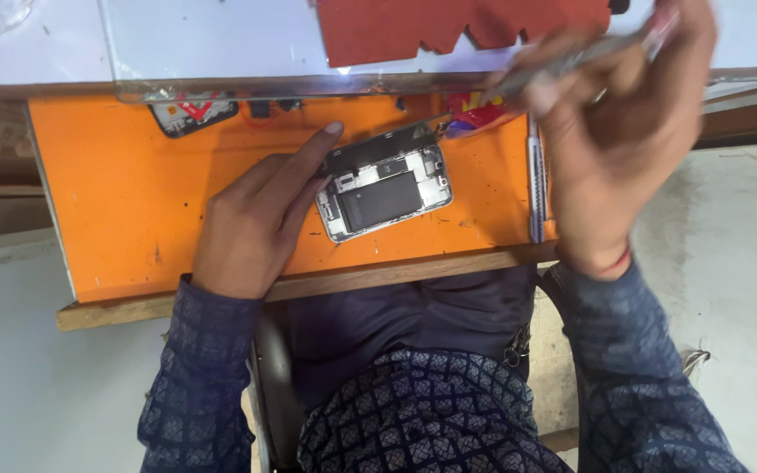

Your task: The person disassembles a smartphone on an orange workbench. They remove the back cover, then use a screwdriver to remove several screws from the internal frame. The person continues to unscrew and manipulate internal components throughout the clip.

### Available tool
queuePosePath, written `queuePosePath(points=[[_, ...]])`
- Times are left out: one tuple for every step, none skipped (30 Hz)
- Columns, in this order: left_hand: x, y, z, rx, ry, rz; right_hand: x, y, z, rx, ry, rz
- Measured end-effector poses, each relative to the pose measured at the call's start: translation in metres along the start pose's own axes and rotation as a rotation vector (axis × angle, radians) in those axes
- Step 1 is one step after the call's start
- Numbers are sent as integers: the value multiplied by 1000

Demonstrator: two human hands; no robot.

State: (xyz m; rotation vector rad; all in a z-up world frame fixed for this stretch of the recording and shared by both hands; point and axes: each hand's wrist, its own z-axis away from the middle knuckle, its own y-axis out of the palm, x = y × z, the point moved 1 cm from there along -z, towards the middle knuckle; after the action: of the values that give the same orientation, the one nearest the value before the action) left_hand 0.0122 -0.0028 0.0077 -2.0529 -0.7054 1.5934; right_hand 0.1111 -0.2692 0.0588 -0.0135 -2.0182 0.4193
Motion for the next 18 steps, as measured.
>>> queuePosePath(points=[[-1, -1, 0, 0, 0, 4, -2, -4, -5, -17, -2, 4], [-1, -1, 0, 0, 0, 9, -5, -9, -10, -34, -5, 8], [-2, -1, 0, 3, -6, 2, -11, -12, -19, -61, 15, -25], [-3, -1, -1, 6, -12, -5, -18, -15, -28, -87, 35, -58], [-3, -1, -1, 10, -20, -13, -25, -17, -37, -112, 57, -94], [-3, -1, -2, 7, -17, -12, -33, -20, -44, -137, 78, -129], [-3, 0, -2, 4, -16, -12, -40, -22, -46, -160, 86, -134], [-3, 0, -2, 1, -16, -12, -47, -25, -49, -183, 95, -138], [-2, 0, -2, 0, -14, -12, -56, -26, -50, -201, 89, -113], [-2, 1, -2, -2, -12, -12, -65, -29, -52, -210, 81, -61], [-1, 1, -2, 2, -10, -12, -75, -32, -53, -222, 77, -9], [-1, 1, -1, 0, -9, -17, -85, -36, -54, -223, 70, 70], [0, 1, -1, -1, -8, -22, -95, -39, -55, -227, 70, 103], [0, 1, -1, -3, -6, -28, -104, -42, -56, -230, 70, 136], [0, 1, -1, -2, -3, -32, -113, -45, -58, -236, 74, 124], [0, 1, -1, -2, 0, -36, -121, -48, -58, -241, 78, 111], [0, 1, -1, -4, 2, -40, -127, -50, -58, -229, 70, 116], [0, 1, -2, -5, 3, -34, -132, -52, -59, -227, 64, 124]])
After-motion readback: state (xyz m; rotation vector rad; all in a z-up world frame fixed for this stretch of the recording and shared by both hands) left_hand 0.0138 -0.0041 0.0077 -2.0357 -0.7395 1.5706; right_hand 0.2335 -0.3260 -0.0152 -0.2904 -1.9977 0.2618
